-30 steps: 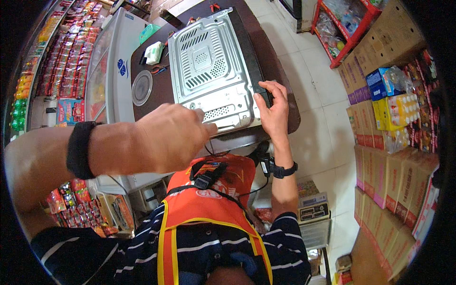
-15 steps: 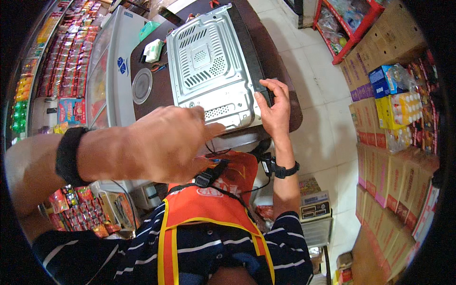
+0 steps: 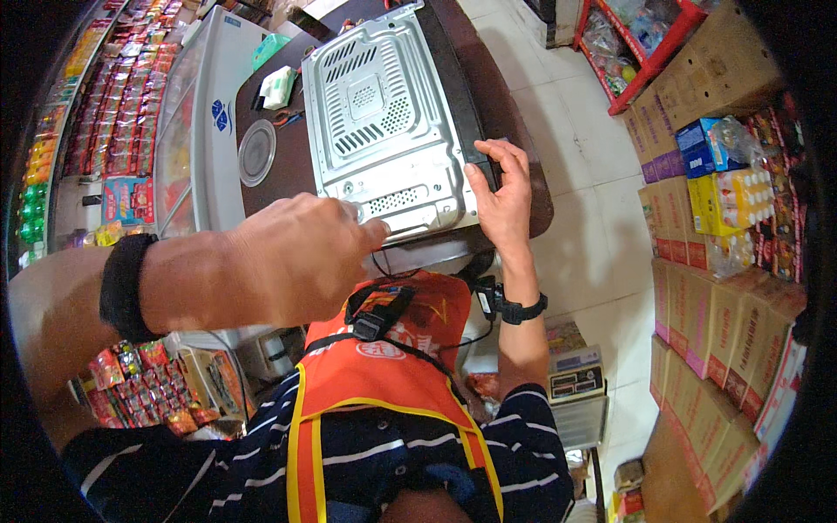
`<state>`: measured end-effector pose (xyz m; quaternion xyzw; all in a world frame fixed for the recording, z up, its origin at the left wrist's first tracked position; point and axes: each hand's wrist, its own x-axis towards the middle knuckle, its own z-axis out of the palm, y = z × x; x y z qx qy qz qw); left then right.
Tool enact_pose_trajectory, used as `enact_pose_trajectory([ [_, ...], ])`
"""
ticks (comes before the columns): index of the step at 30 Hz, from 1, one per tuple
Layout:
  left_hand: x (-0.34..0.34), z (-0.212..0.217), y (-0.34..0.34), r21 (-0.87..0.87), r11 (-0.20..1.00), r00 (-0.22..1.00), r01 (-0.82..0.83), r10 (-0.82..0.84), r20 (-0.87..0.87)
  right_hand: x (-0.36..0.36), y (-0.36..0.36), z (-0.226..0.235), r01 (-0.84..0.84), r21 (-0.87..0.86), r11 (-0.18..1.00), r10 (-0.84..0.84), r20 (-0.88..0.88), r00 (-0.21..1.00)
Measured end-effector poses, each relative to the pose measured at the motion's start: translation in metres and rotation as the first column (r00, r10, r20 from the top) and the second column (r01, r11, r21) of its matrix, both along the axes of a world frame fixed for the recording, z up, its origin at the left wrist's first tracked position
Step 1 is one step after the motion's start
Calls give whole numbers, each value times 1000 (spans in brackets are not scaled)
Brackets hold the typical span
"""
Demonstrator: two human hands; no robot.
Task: The person uses a screwdriver to remove multiple screws from the back panel of a small appliance. They rotate the appliance to access different screw locations and continue unscrewing until the panel is removed.
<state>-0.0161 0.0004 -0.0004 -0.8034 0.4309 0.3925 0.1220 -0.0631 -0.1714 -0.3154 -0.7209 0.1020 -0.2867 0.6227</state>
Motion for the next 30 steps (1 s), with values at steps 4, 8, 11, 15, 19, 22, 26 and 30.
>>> enact_pose_trajectory([
  [4,9,-5,-2,65,957,954,-282,287,-90,-2,0,2,0,-13,1000,0,-11,1000],
  [8,0,-6,-9,101,990,995,-100,101,-10,-2,1,3,3,-16,1000,-4,-25,1000],
  [11,-3,-4,-11,127,987,995,-95,92,33,-1,1,5,6,20,1000,-6,-19,1000],
  [15,5,-4,-11,155,986,997,-67,74,-38,-2,1,8,17,-8,1000,-17,-29,999],
  [19,-4,1,-10,144,987,996,67,-76,54,0,2,8,16,-5,1000,-16,-33,999],
  [22,-8,2,-11,93,982,981,164,-172,85,1,1,7,11,25,1000,-10,-26,1000],
  [26,-3,1,-12,96,981,982,168,-175,67,2,1,6,0,46,999,1,-30,1000],
  [30,1,0,-11,131,991,1000,-7,3,29,0,-1,5,-14,30,999,15,-38,999],
])
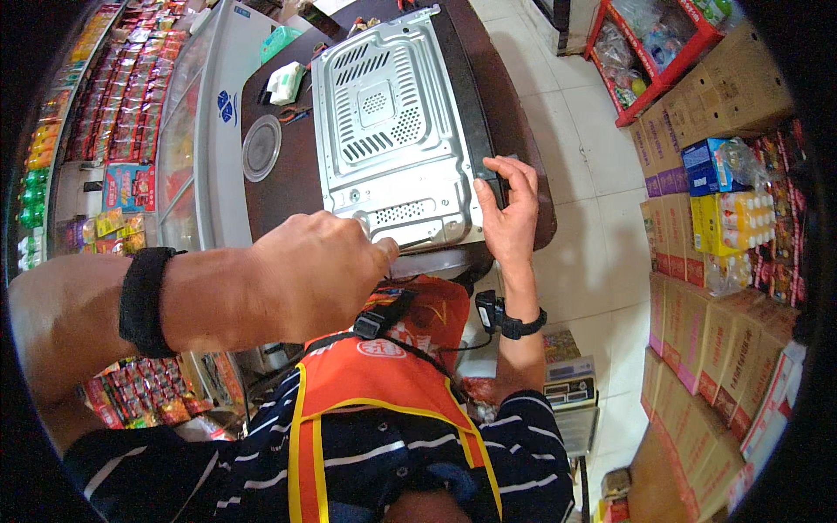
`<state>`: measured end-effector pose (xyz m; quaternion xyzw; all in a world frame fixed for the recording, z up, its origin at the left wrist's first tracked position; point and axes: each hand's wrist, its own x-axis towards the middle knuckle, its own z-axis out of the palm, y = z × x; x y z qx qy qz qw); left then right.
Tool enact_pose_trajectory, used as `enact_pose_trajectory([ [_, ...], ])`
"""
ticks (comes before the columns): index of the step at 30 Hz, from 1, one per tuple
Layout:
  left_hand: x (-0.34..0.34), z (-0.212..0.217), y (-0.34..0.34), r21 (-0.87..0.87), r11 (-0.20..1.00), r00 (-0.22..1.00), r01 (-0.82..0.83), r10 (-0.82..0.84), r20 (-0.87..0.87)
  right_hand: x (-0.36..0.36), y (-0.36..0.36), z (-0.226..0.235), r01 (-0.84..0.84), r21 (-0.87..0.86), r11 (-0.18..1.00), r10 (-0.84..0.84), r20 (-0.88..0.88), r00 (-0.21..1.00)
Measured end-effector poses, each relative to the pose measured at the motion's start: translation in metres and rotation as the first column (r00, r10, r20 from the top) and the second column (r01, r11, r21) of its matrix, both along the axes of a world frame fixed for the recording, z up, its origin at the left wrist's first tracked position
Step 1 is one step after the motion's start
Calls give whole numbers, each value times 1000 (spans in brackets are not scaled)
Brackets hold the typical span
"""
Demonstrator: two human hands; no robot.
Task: The person uses a screwdriver to remove multiple screws from the back panel of a small appliance. They rotate the appliance to access different screw locations and continue unscrewing until the panel is removed.
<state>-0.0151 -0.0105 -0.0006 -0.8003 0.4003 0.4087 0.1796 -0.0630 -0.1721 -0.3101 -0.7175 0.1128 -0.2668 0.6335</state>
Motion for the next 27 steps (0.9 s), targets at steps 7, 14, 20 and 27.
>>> enact_pose_trajectory([
  [7,-4,-2,-1,-79,950,951,303,-295,93,1,1,3,6,22,1000,-6,11,1000],
  [14,-12,-9,6,-120,908,904,402,-372,212,0,1,1,20,-29,999,-20,-4,1000],
  [20,-10,-8,14,-193,880,894,434,-396,209,-1,-1,2,-1,-28,1000,0,-35,999],
  [27,15,54,96,-306,948,980,81,-20,196,-16,-3,15,-13,-67,998,5,-112,994],
])
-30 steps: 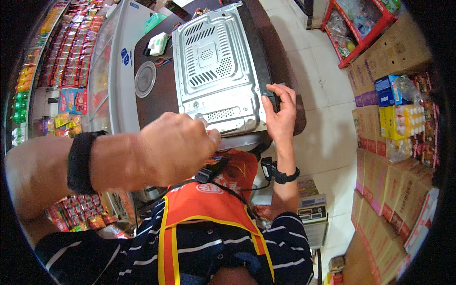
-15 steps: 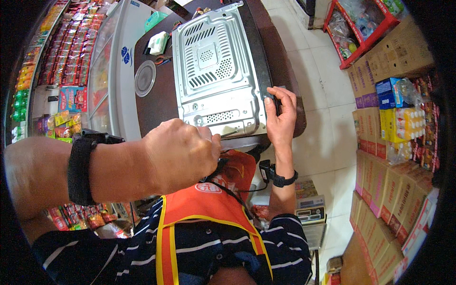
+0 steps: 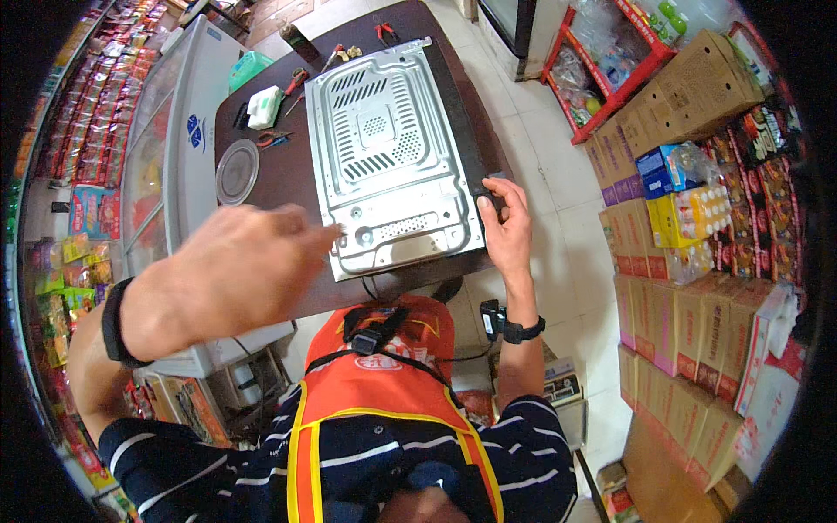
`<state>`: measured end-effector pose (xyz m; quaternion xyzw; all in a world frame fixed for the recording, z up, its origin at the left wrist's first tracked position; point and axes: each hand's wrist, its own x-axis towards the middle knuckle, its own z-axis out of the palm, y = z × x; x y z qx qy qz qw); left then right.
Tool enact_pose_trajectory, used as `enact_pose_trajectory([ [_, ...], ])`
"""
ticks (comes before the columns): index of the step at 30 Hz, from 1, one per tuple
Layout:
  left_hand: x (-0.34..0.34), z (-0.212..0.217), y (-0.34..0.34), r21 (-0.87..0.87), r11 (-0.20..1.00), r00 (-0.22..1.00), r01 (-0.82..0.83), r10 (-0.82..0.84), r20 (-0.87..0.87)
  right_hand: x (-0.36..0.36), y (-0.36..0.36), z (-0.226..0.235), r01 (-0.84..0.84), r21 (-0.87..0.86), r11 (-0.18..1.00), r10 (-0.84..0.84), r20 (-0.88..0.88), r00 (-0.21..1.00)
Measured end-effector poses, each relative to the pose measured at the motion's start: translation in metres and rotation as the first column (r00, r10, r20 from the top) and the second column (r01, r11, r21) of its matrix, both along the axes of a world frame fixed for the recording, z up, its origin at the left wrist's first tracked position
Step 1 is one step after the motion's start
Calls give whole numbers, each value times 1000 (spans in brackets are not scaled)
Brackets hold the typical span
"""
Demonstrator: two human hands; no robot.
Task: The person uses a screwdriver to remove multiple screws from the back panel of a small appliance. They rotate the appliance to access different screw locations and continue unscrewing until the panel is removed.
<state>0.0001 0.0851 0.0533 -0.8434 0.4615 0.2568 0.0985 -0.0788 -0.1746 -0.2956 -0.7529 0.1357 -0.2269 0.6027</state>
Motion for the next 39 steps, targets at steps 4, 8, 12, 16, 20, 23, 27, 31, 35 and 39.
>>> enact_pose_trajectory([
  [4,18,-21,80,-239,960,985,-147,164,53,2,11,22,24,-199,980,-19,26,999],
  [8,27,-77,132,-359,921,988,-152,148,-38,16,40,49,-28,-523,852,64,50,997],
  [12,38,-111,154,-415,895,985,-163,124,-120,24,70,57,-142,-692,708,128,-72,989],
  [16,41,-121,154,-432,878,974,-206,142,-176,27,80,55,-77,-723,687,98,-13,995],
  [20,37,-123,144,-432,863,962,-263,200,-185,31,65,53,-132,-696,706,134,-52,990],
  [23,30,-113,143,-418,870,964,-263,216,-158,31,51,56,-213,-673,708,200,-99,975],
  [27,19,-96,162,-417,829,926,-373,359,-113,25,31,61,-253,-632,732,188,-169,967],
  [31,12,-99,181,-391,810,896,-437,430,-110,31,22,63,-291,-561,775,212,-204,956],
  [35,10,-113,189,-452,780,896,-433,424,-127,40,24,60,-317,-587,745,236,-213,948],
  [39,12,-118,190,-413,779,880,-472,449,-157,43,26,57,-320,-595,737,221,-236,946],
])
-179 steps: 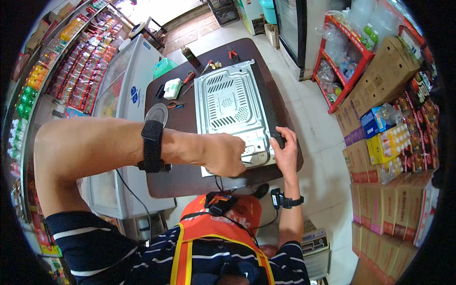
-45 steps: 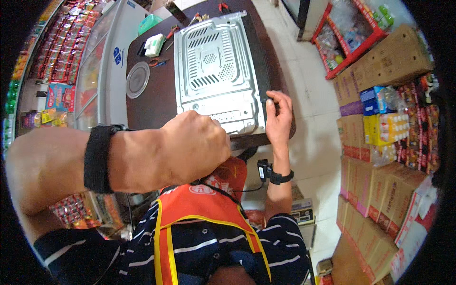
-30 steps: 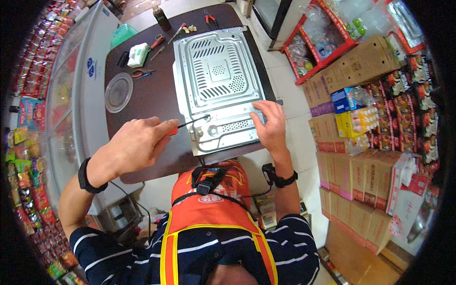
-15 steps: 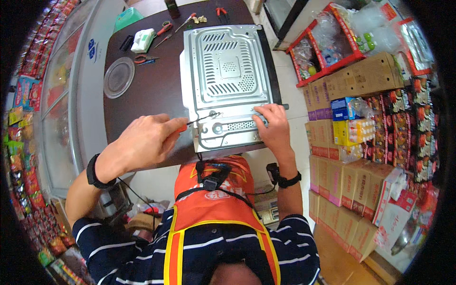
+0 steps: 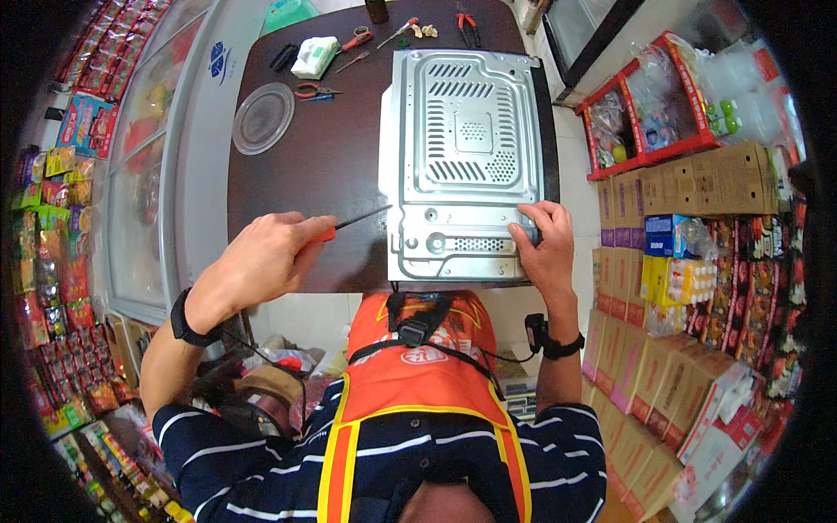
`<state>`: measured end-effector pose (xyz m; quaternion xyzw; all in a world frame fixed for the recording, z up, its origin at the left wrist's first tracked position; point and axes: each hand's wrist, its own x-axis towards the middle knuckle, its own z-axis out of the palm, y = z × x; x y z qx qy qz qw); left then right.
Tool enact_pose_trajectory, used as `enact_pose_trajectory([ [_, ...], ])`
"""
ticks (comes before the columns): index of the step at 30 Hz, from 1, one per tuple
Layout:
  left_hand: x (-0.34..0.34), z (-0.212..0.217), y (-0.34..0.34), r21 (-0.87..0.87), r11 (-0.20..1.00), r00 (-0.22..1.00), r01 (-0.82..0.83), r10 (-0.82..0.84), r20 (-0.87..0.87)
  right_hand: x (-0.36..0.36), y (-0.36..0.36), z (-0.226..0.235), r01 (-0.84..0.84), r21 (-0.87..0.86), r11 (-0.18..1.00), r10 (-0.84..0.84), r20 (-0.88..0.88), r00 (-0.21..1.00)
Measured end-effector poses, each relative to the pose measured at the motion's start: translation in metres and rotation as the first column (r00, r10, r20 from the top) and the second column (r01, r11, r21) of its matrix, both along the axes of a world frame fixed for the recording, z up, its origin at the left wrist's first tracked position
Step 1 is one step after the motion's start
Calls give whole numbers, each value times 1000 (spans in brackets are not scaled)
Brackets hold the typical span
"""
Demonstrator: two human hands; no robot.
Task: The person uses a screwdriver to remove multiple screws from the back panel of a small appliance. They rotate the appliance to access different screw locations and continue unscrewing until the panel is removed.
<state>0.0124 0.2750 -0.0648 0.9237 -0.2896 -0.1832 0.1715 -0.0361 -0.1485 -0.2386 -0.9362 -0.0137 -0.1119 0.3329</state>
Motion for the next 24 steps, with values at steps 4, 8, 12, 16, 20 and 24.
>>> enact_pose_trajectory([
  [4,3,6,-4,20,1000,1000,11,-11,-1,0,0,-4,7,2,1000,-7,-3,1000],
  [8,18,23,-24,172,984,998,44,-37,-45,2,-2,-8,-17,1,1000,16,34,999],
  [12,55,40,-64,411,879,962,244,-167,-214,2,-4,-11,-41,12,999,40,79,996],
  [16,94,36,-103,483,785,904,388,-223,-365,1,-3,-15,-51,53,997,45,115,992],
  [20,104,27,-103,419,850,836,320,-45,-547,0,-4,-17,-44,81,996,35,118,992],
  [24,90,29,-93,370,890,906,265,-98,-412,1,-4,-17,-33,80,996,22,130,991],
])
